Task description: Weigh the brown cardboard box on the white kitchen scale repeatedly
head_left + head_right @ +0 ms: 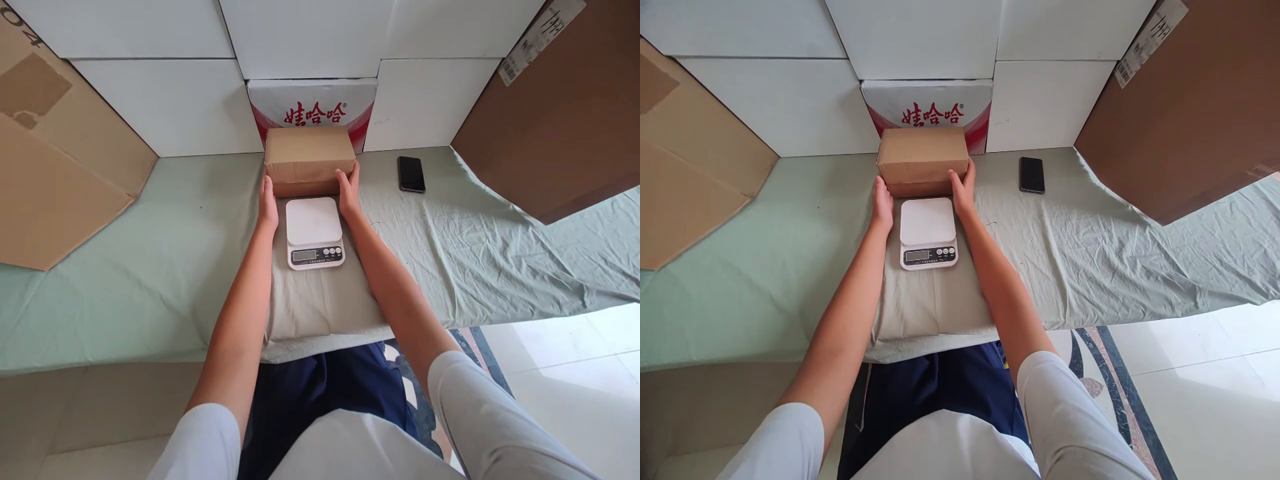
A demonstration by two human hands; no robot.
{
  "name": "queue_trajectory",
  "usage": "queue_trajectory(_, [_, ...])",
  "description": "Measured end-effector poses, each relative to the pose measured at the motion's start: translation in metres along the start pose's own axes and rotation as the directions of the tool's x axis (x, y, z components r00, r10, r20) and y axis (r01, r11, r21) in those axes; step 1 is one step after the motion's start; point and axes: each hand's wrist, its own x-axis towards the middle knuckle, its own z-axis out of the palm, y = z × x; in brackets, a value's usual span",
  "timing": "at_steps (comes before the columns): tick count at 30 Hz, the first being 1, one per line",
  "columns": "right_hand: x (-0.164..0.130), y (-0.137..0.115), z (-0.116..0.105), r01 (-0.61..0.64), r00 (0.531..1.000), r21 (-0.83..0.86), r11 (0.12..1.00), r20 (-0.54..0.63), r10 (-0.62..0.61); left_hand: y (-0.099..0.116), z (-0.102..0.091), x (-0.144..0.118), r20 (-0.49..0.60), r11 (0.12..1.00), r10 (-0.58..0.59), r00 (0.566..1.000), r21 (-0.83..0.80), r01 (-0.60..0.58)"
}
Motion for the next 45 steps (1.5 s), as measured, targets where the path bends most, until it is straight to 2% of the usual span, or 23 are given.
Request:
queue_trajectory(6, [-0.001, -0.002, -0.003, -0.038, 0.999, 0.028, 0.999, 0.019, 0.037, -0.001, 0.0, -0.001, -0.012, 0.999, -0.036, 0.999, -0.036, 0.036])
queue_trajectory(15, [-0.002, 0.0, -0.002, -0.064, 0.998, 0.07, 0.995, 0.029, 0.063, 0.006, 0.0, -0.003, 0.002, 0.999, -0.029, 1.0, -0.022, 0.029])
queue_trajectory(17, [-0.001, 0.0, -0.003, -0.071, 0.997, 0.082, 0.994, 0.015, 0.07, 0.008, -0.002, -0.002, 0.001, 0.999, -0.03, 1.0, -0.017, 0.03])
queue_trajectory(22, [0.002, -0.003, -0.011, -0.111, 0.993, 0.106, 0.988, -0.037, 0.115, 0.019, -0.017, 0.001, -0.079, 0.994, -0.094, 0.992, 0.042, 0.098])
queue_trajectory(28, [0.005, -0.002, -0.019, -0.172, 0.981, 0.097, 0.98, -0.07, 0.179, 0.024, -0.026, 0.0, -0.073, 0.994, -0.084, 0.994, 0.061, 0.089])
queue_trajectory(34, [0.004, 0.001, -0.016, -0.176, 0.984, 0.075, 0.982, -0.02, 0.178, 0.022, -0.02, -0.001, -0.046, 0.992, -0.113, 0.993, 0.06, 0.115])
queue_trajectory(40, [0.0, -0.007, -0.012, -0.139, 0.99, 0.065, 0.988, 0.01, 0.138, 0.021, -0.01, -0.004, -0.018, 0.992, -0.126, 0.992, 0.029, 0.127])
queue_trajectory(45, [-0.004, -0.013, -0.009, -0.113, 0.993, 0.041, 0.993, 0.034, 0.111, 0.022, -0.003, -0.006, 0.011, 0.996, -0.085, 0.996, -0.008, 0.085])
